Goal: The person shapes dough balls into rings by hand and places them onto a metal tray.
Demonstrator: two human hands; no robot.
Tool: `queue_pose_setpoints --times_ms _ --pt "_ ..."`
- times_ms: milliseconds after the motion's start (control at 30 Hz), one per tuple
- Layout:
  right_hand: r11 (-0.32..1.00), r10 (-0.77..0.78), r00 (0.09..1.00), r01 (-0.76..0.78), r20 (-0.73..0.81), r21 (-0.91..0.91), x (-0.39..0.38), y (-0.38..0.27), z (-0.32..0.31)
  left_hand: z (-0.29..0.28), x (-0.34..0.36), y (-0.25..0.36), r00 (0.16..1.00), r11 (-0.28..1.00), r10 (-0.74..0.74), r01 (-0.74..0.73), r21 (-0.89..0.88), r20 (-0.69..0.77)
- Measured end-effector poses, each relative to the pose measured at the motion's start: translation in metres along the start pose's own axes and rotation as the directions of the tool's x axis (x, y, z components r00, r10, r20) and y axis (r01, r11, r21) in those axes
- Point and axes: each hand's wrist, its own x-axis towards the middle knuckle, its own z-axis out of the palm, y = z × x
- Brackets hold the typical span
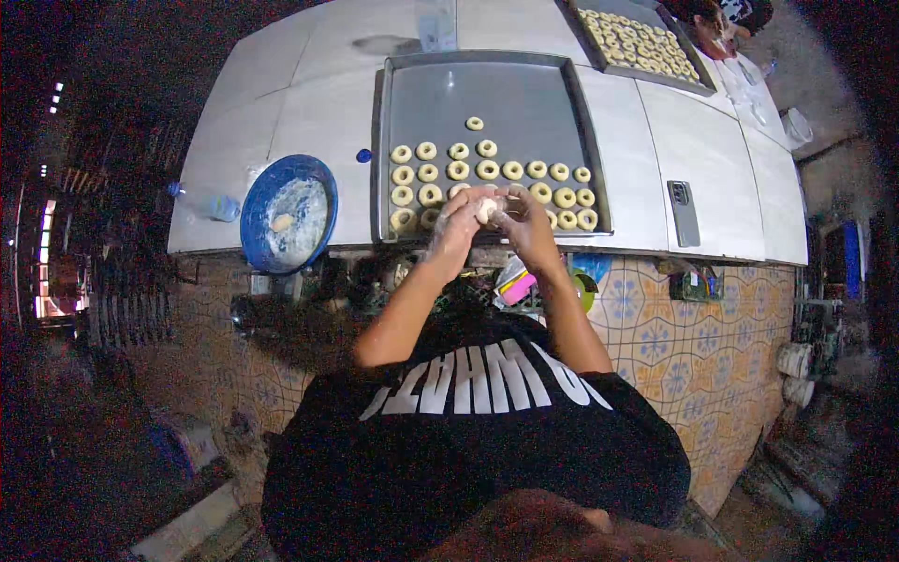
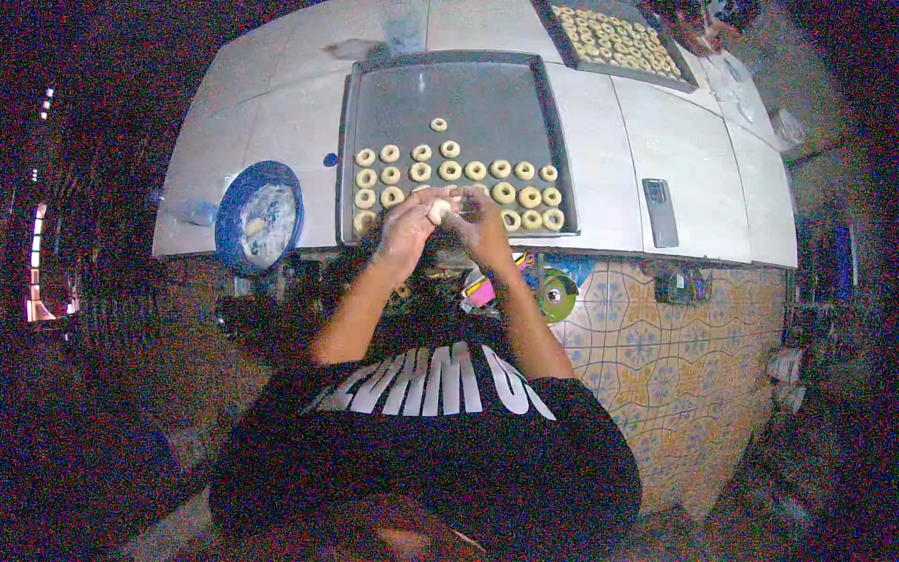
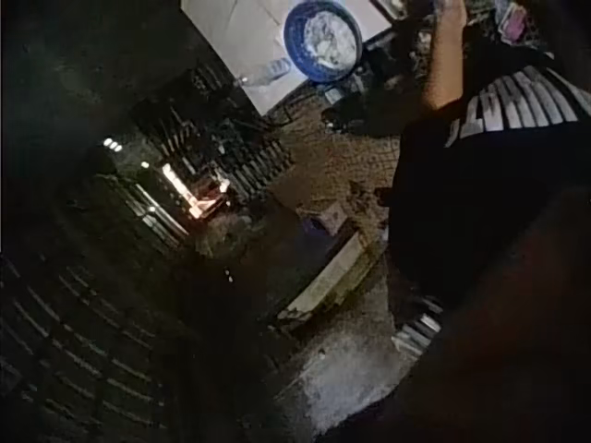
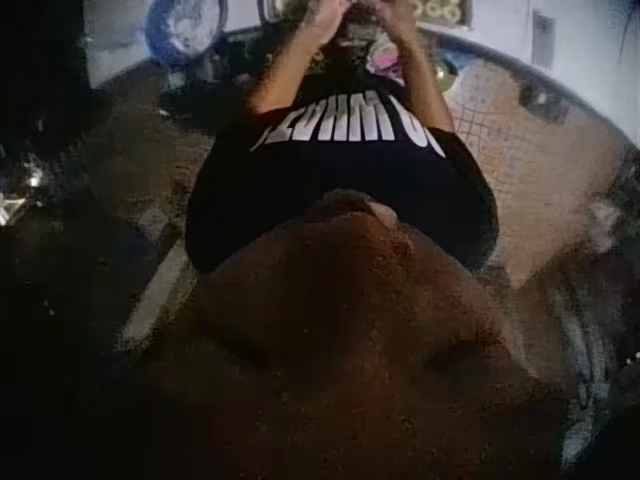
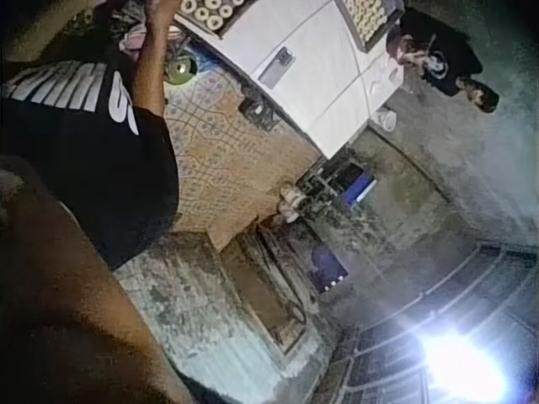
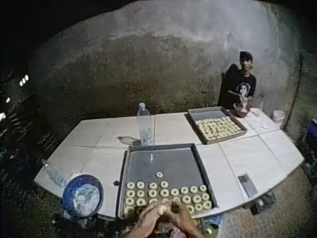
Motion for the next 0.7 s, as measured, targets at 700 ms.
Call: queue_pose_setpoints --times_ms 700 --pt "0.855 -0.278 0.96 0.234 -0.028 -0.462 0.149 0.045 -0.066 -0.032 0.039 -0.024 0.868 0.536 0.497 -0.302 0.789 -0.005"
